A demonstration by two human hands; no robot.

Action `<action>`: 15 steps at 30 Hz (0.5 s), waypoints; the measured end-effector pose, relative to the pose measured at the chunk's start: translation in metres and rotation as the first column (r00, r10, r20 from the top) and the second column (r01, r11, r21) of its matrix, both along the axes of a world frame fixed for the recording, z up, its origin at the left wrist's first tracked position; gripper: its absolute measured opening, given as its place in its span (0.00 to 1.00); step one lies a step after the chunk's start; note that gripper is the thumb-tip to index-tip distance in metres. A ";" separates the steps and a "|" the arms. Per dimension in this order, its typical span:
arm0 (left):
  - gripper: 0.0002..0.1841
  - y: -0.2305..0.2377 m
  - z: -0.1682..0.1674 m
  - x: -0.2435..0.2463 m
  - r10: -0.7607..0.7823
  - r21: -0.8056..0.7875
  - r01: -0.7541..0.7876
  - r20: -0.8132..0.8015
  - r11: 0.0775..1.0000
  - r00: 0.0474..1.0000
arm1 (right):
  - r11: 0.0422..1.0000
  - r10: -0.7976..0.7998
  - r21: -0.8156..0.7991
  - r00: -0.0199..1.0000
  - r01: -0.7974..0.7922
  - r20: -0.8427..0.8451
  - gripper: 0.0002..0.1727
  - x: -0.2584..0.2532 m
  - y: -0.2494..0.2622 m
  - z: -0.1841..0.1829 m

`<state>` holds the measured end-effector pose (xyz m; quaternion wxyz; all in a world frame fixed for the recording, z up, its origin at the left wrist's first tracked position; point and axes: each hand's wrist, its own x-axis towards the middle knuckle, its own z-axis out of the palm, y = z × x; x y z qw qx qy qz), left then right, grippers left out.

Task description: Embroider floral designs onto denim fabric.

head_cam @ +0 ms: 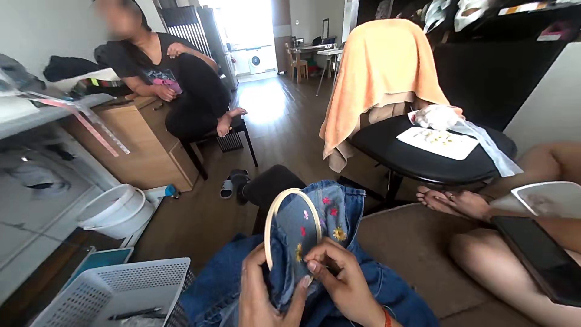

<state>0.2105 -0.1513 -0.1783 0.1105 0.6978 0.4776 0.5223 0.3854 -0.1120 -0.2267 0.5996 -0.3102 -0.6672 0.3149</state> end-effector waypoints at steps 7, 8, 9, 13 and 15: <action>0.41 0.005 -0.014 0.014 0.160 -0.398 0.068 0.512 0.915 0.844 | 0.999 -0.046 -0.022 0.999 0.045 -0.015 0.05 -0.001 -0.001 -0.001; 0.37 0.007 -0.016 0.013 0.204 -0.444 0.098 0.583 0.891 0.787 | 0.998 -0.062 -0.015 0.998 0.062 0.001 0.05 -0.002 -0.002 -0.001; 0.34 0.008 -0.017 0.012 0.222 -0.461 0.129 0.632 0.878 0.743 | 0.997 -0.078 -0.005 0.997 0.078 0.020 0.05 -0.003 -0.002 -0.002; 0.27 0.010 -0.023 0.008 0.188 -0.423 0.207 0.720 0.882 0.668 | 0.987 -0.157 0.038 0.983 0.154 0.097 0.07 -0.007 -0.002 -0.002; 0.28 0.011 -0.025 0.007 0.194 -0.420 0.227 0.749 0.879 0.633 | 0.982 -0.189 0.045 0.972 0.185 0.138 0.07 -0.009 -0.002 -0.001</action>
